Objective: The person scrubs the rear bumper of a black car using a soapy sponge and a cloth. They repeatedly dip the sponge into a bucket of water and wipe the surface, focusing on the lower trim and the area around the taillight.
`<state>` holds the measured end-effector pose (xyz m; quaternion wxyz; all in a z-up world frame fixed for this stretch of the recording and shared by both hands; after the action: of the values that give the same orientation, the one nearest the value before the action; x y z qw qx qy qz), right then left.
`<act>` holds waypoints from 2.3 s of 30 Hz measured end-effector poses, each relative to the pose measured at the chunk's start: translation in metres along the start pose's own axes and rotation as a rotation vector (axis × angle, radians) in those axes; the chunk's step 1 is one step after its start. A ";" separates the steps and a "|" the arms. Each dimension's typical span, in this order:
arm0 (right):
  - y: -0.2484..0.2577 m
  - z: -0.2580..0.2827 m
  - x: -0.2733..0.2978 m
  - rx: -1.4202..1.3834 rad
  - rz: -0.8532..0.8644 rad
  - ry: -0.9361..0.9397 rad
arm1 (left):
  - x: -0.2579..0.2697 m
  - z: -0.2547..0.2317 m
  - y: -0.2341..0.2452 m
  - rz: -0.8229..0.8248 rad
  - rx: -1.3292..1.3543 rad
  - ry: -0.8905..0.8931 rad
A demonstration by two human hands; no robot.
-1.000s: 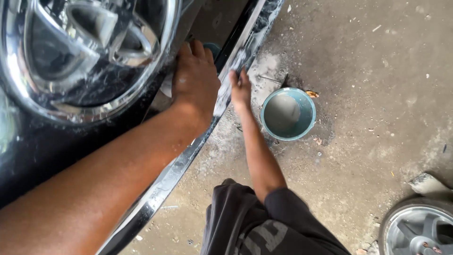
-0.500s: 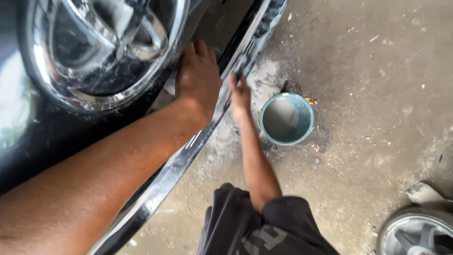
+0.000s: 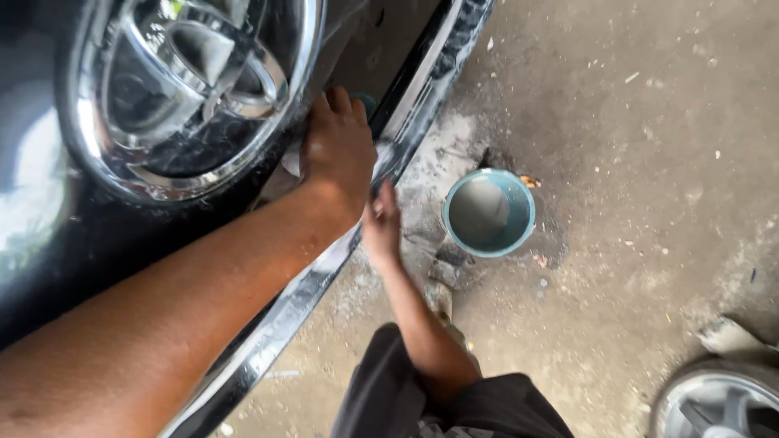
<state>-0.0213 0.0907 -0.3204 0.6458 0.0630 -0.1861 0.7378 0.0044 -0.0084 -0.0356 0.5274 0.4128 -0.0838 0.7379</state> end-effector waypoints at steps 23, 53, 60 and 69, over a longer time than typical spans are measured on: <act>0.035 0.007 -0.081 -0.100 -0.013 -0.147 | -0.007 -0.002 -0.002 0.012 -0.023 0.003; -0.046 -0.014 0.067 0.059 0.014 0.285 | 0.004 -0.007 -0.006 0.230 0.092 -0.165; 0.021 -0.036 -0.069 -0.030 0.028 -0.237 | -0.002 -0.005 -0.007 0.218 0.051 -0.117; -0.012 -0.062 -0.014 0.199 -0.052 0.437 | -0.001 0.000 -0.002 0.230 0.116 -0.120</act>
<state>0.0020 0.1007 -0.3795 0.6800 -0.0302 0.0334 0.7318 0.0065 -0.0085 -0.0371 0.4086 0.4738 -0.1189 0.7710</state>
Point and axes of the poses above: each hand's wrist, its own x-axis away from the middle knuckle, its own y-axis out of the back of the hand, z = x × y, the point moved 2 cm from there along -x, towards the middle knuckle, and after that the axes turned 13 degrees about z, right-handed, at the moved point
